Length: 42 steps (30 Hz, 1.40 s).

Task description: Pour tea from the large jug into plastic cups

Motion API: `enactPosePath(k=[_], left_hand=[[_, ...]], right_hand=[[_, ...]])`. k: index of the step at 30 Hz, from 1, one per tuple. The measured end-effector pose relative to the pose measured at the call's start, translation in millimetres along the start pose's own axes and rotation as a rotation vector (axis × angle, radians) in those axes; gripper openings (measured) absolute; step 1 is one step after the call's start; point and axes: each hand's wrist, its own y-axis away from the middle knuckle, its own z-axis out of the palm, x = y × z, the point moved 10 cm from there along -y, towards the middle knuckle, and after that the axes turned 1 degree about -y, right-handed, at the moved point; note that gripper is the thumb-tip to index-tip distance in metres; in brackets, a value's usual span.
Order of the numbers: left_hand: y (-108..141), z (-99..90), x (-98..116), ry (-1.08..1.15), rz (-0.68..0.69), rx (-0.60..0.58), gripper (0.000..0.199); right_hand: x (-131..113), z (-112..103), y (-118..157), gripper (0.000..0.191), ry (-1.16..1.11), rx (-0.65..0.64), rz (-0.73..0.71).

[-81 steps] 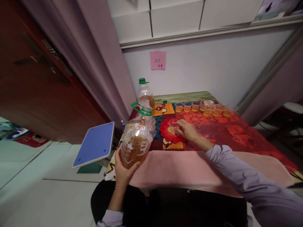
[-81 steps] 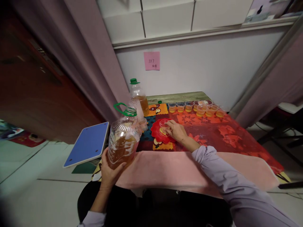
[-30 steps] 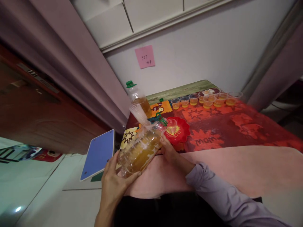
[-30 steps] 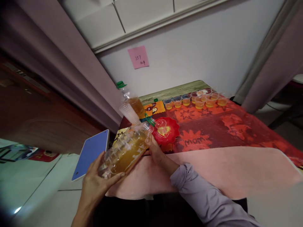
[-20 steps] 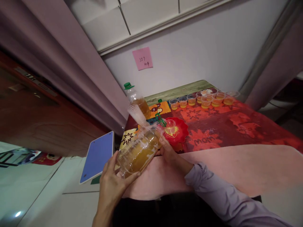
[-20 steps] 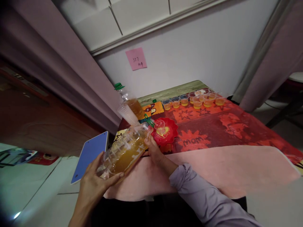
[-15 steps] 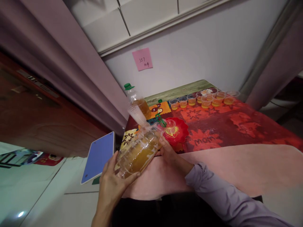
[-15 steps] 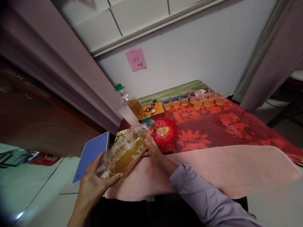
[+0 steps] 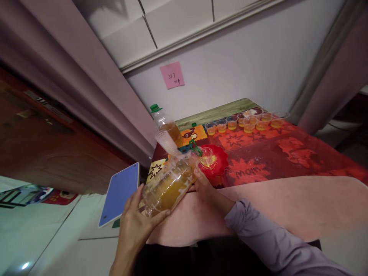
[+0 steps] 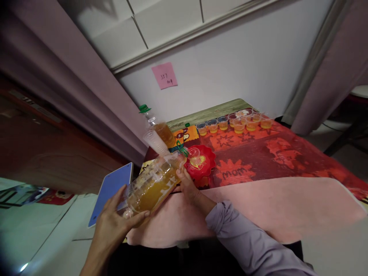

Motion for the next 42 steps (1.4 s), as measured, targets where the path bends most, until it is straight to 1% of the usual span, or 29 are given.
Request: enactPosePath(k=[4,8,13,23,30,35,42], left_hand=[[-1,-0.3,0,-0.006,0.000,0.009,0.114],[-3,-1.5,4,-0.006,0.034,0.016,0.111],[-4,-3.4,5,-0.016,0.035,0.025,0.109],[-7,-3.3,8,-0.051,0.019,-0.001,0.116],[-10,-4.0,11,-0.064,0.029,-0.001,0.116],[-12,-3.1,11,-0.069,0.015,-0.018,0.120],[-12,-3.4,14,-0.064,0.014,-0.024,0.119]], right_hand=[[6,-2,-4,0.071,-0.036,-0.001,0.038],[10,-4,-6,0.073,-0.059,0.007,0.052],[6,-2,-4,0.072,-0.054,-0.006,0.035],[2,0,-3,0.080,-0.052,0.001,0.044],[4,-3,-5,0.079,-0.055,0.018,0.040],[6,-3,-6,0.080,-0.083,0.025,0.034],[6,-5,-6,0.077,-0.083,0.029,0.033]])
